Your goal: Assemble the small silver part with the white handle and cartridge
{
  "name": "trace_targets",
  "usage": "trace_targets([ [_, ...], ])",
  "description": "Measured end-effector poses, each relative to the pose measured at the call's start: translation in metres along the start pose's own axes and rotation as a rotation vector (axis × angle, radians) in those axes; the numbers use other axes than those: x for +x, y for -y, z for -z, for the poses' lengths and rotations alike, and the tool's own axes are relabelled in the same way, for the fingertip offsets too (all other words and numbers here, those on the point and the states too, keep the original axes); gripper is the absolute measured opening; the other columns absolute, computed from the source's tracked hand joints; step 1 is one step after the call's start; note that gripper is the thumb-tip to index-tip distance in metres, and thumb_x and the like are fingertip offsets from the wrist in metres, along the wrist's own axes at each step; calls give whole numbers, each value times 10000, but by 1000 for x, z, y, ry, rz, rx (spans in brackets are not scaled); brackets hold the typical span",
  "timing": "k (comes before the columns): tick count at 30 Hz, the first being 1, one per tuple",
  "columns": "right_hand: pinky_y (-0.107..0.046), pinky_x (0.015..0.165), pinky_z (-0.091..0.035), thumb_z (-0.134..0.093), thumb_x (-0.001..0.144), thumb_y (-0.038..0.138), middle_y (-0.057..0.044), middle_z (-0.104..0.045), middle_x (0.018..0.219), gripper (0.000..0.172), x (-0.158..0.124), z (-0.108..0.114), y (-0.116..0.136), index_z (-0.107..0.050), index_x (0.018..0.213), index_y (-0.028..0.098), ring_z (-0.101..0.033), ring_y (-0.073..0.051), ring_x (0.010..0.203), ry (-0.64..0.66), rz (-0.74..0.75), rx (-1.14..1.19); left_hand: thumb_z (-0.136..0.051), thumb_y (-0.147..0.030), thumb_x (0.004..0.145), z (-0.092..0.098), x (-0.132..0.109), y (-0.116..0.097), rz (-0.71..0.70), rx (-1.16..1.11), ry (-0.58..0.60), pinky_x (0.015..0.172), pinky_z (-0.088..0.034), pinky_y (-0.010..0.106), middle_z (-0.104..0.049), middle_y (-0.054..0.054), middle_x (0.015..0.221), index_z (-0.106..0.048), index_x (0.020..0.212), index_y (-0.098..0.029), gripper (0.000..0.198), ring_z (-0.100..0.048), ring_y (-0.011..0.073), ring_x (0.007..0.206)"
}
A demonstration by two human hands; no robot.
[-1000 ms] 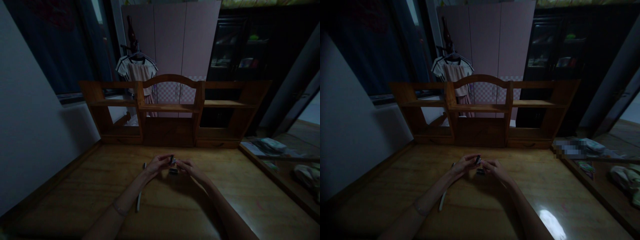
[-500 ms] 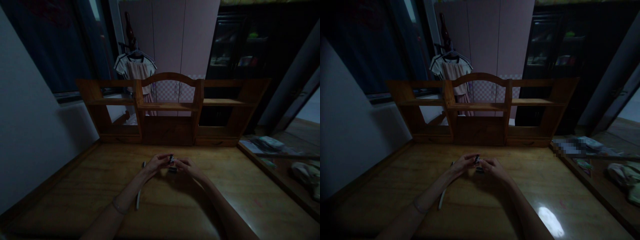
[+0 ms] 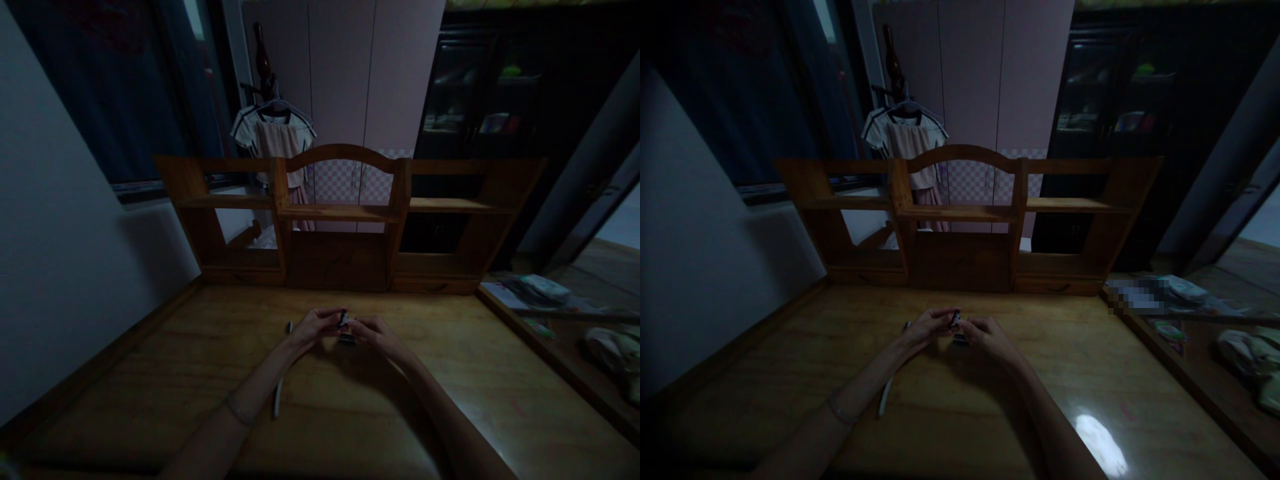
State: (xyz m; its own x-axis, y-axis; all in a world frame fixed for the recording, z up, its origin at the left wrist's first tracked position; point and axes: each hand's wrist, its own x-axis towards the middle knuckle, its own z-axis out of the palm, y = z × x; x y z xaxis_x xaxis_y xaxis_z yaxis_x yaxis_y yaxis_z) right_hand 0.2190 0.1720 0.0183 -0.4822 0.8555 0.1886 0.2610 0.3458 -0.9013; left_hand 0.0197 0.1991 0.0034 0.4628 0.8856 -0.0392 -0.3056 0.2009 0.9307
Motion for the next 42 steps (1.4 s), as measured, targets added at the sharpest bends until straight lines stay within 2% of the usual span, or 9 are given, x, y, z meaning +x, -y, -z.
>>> trace_targets([
  [5, -224, 502, -256, -417, 857, 590, -14, -438, 628, 544, -1, 0, 3, -619, 785, 89, -369, -106, 573, 6, -26, 10, -771, -347, 634, 0, 1, 0, -16, 26, -15, 664, -485, 238, -673, 107, 968, -651, 1080, -139, 507, -639, 168, 781],
  [11, -218, 506, -280, -423, 850, 599, -15, -457, 637, 555, 0, 3, 1, -621, 776, 86, -382, -103, 576, 39, -57, 12, -761, -365, 644, 0, 0, 0, -9, 84, -11, 679, -487, 253, -674, 123, 958, -640, 1102, -129, 529, -640, 182, 788],
  [17, -202, 442, -253, -414, 852, 608, 18, -407, 539, 567, -4, 11, 2, -634, 784, 90, -345, -78, 476, 165, -130, 54, -772, -365, 627, 0, 1, 3, 0, 77, 7, 706, -492, 282, -676, 106, 915, -641, 1103, -138, 543, -637, 174, 756],
  [22, -187, 410, -247, -408, 858, 604, 36, -374, 522, 569, -11, 14, 6, -661, 891, 95, -313, -64, 438, 234, -137, 114, -762, -354, 644, -1, 0, 3, -4, 77, 31, 668, -489, 258, -677, 91, 895, -645, 1097, -142, 513, -631, 160, 730],
  [28, -181, 393, -242, -399, 874, 580, 38, -364, 507, 557, -11, 12, 4, -685, 915, 103, -321, -60, 418, 205, -106, 78, -771, -358, 631, -2, 0, 0, 10, 69, 13, 665, -492, 260, -681, 104, 901, -642, 1098, -135, 533, -640, 168, 725],
  [33, -183, 384, -235, -390, 868, 597, 32, -377, 506, 580, -8, 11, 2, -678, 898, 94, -330, -62, 411, 170, -123, 38, -744, -328, 679, -3, 0, 0, -3, 52, 25, 665, -492, 235, -678, 112, 939, -636, 1107, -128, 485, -642, 162, 761],
  [36, -180, 393, -242, -392, 860, 609, 25, -391, 543, 588, -9, 11, 5, -657, 907, 87, -333, -62, 437, 144, -145, 84, -737, -306, 694, -1, 2, 1, -7, 5, 14, 688, -494, 219, -674, 106, 960, -634, 1110, -132, 462, -644, 151, 779],
  [42, -176, 389, -190, -459, 850, 556, 37, -358, 567, 487, -10, 11, 11, -636, 917, 108, -288, -59, 450, 135, -178, 233, -718, -272, 723, 0, 2, 3, -21, -90, 26, 774, -496, 243, -662, 103, 1003, -634, 1109, -129, 420, -638, 146, 830],
])
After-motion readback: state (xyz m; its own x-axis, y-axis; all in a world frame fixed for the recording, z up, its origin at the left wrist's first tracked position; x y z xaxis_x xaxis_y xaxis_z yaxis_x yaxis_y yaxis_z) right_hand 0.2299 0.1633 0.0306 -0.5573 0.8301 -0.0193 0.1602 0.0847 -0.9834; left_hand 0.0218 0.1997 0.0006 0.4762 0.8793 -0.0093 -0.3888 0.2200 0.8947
